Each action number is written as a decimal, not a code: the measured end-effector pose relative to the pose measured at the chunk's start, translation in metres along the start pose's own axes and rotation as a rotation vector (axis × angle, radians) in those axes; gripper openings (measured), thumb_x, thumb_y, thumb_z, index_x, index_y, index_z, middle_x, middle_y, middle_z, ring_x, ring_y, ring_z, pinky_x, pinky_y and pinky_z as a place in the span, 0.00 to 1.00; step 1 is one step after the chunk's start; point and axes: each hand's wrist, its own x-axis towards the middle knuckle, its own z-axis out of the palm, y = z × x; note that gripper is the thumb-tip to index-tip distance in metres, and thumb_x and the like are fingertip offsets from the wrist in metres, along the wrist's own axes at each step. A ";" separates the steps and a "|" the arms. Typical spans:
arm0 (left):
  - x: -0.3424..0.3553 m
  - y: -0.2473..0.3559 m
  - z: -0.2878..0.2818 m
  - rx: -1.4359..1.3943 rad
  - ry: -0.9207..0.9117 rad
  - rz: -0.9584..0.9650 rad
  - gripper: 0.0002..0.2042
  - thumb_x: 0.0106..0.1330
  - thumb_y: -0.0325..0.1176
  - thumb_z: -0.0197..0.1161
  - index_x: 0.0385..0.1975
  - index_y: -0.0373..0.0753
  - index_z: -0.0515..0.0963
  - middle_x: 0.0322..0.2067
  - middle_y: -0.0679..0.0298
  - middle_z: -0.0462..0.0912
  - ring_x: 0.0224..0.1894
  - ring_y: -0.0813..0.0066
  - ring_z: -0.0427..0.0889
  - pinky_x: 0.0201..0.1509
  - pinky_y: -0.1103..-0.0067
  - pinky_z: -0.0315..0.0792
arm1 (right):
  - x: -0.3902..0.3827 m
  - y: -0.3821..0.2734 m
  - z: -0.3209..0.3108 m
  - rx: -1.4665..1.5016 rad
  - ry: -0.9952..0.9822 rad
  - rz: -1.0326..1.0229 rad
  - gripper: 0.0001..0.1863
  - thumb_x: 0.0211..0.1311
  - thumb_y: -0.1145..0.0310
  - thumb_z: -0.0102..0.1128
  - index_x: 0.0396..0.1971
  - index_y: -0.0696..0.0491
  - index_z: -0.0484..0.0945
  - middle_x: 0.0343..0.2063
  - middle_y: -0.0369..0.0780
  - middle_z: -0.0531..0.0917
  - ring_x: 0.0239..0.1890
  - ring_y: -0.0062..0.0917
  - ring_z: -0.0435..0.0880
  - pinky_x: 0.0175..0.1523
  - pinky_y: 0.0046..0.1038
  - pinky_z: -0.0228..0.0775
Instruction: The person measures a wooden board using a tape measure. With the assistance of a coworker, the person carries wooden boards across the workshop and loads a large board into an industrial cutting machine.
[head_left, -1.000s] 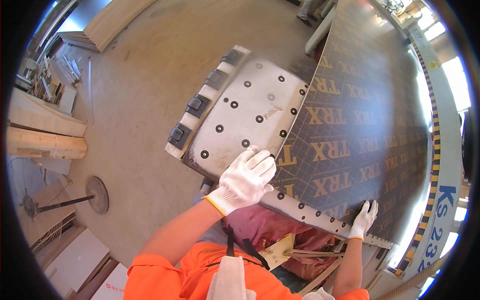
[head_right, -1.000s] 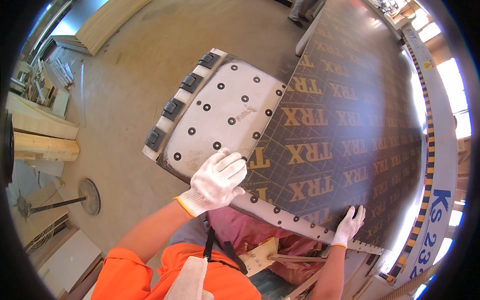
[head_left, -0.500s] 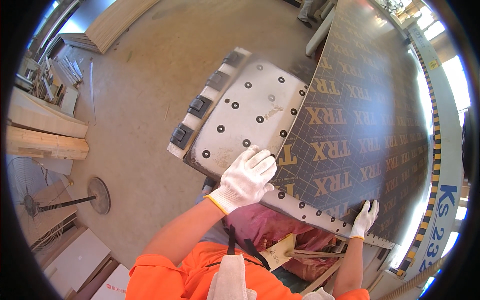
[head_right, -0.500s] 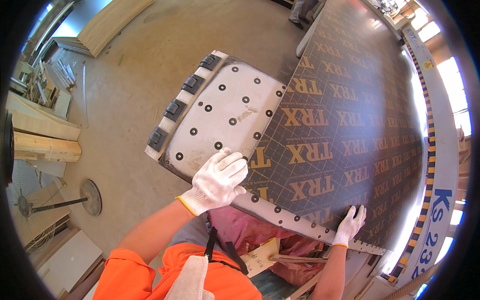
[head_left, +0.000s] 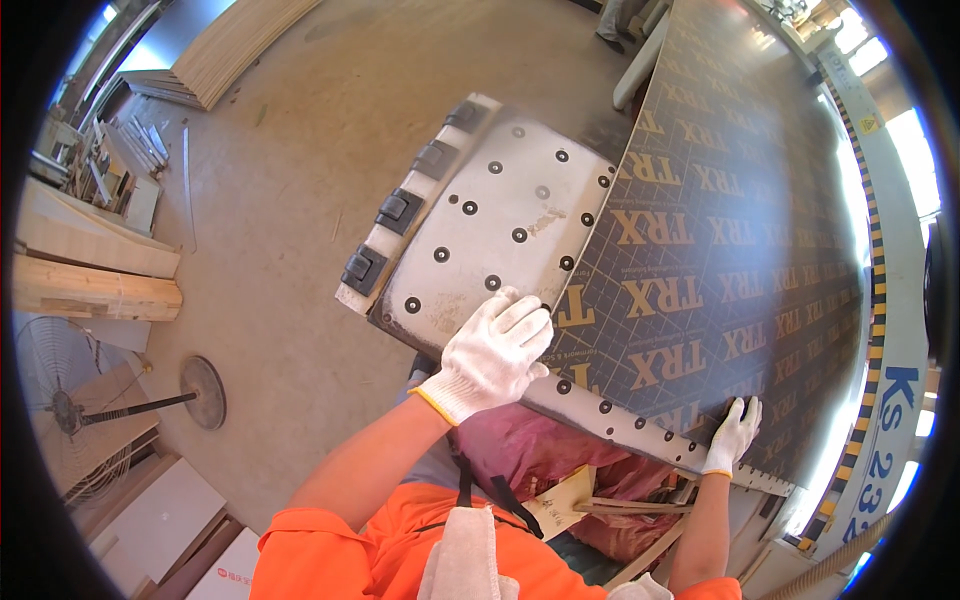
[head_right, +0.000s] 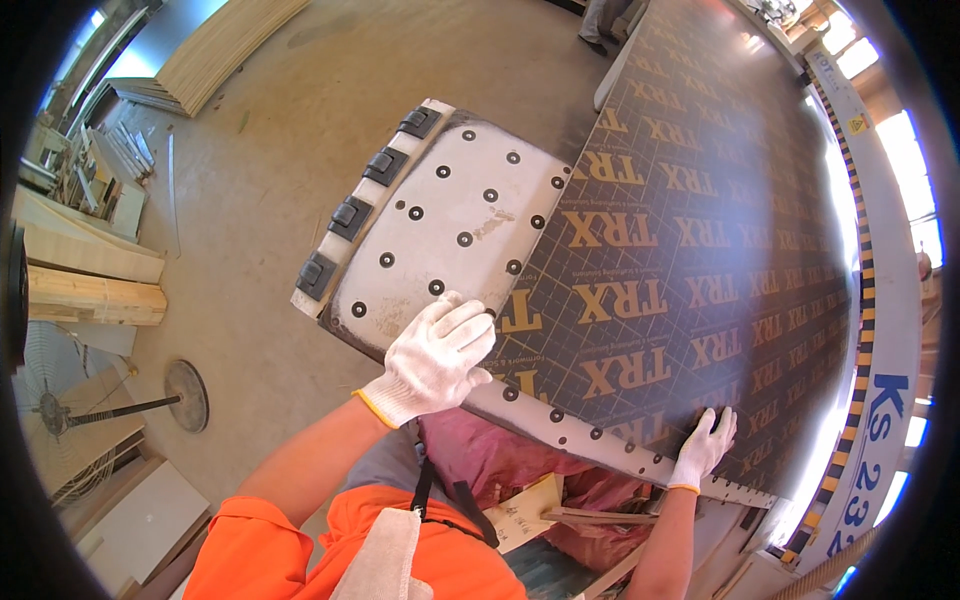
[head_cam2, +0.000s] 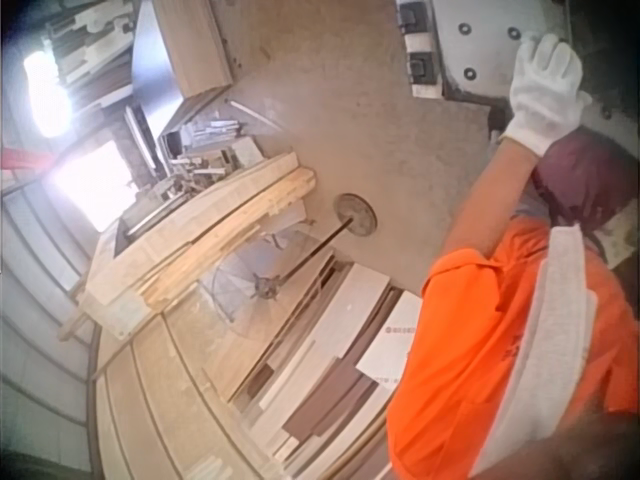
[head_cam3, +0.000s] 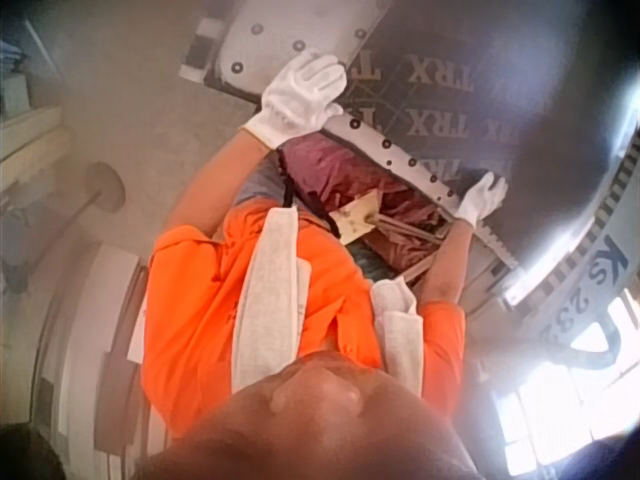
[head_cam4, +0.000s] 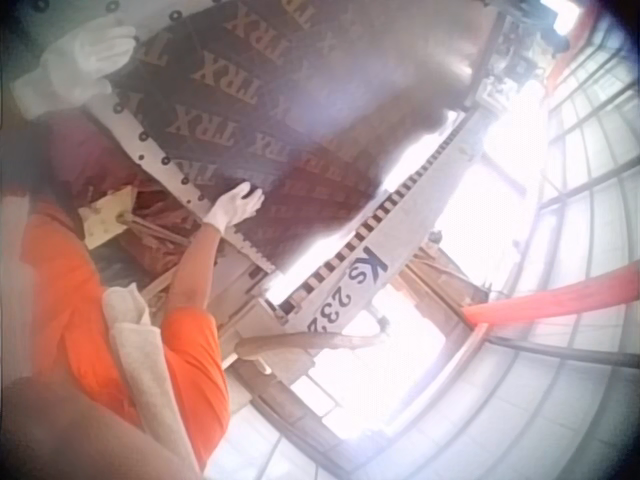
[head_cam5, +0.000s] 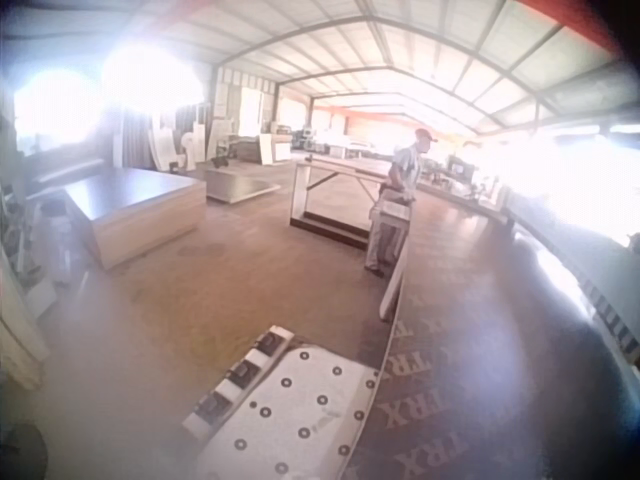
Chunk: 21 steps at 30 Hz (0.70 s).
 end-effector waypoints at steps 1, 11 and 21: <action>0.000 0.000 0.000 0.000 0.000 0.000 0.30 0.41 0.39 0.83 0.48 0.39 0.84 0.55 0.59 0.84 0.66 0.61 0.80 0.75 0.58 0.74 | 0.000 0.001 0.000 -0.004 -0.001 0.003 0.35 0.81 0.47 0.49 0.76 0.56 0.72 0.81 0.47 0.66 0.84 0.40 0.59 0.87 0.40 0.40; -0.001 0.001 0.001 0.001 0.006 0.000 0.30 0.41 0.39 0.83 0.48 0.38 0.84 0.55 0.59 0.84 0.65 0.60 0.81 0.75 0.57 0.73 | 0.003 0.005 0.004 -0.022 0.001 -0.003 0.35 0.80 0.47 0.49 0.76 0.56 0.72 0.81 0.48 0.66 0.84 0.40 0.60 0.87 0.41 0.40; 0.000 0.002 -0.001 -0.019 0.006 -0.025 0.30 0.42 0.39 0.83 0.48 0.37 0.84 0.56 0.58 0.83 0.66 0.58 0.80 0.76 0.57 0.73 | 0.001 0.004 0.004 -0.006 0.004 0.009 0.35 0.80 0.48 0.50 0.76 0.56 0.72 0.81 0.48 0.66 0.83 0.40 0.60 0.87 0.41 0.40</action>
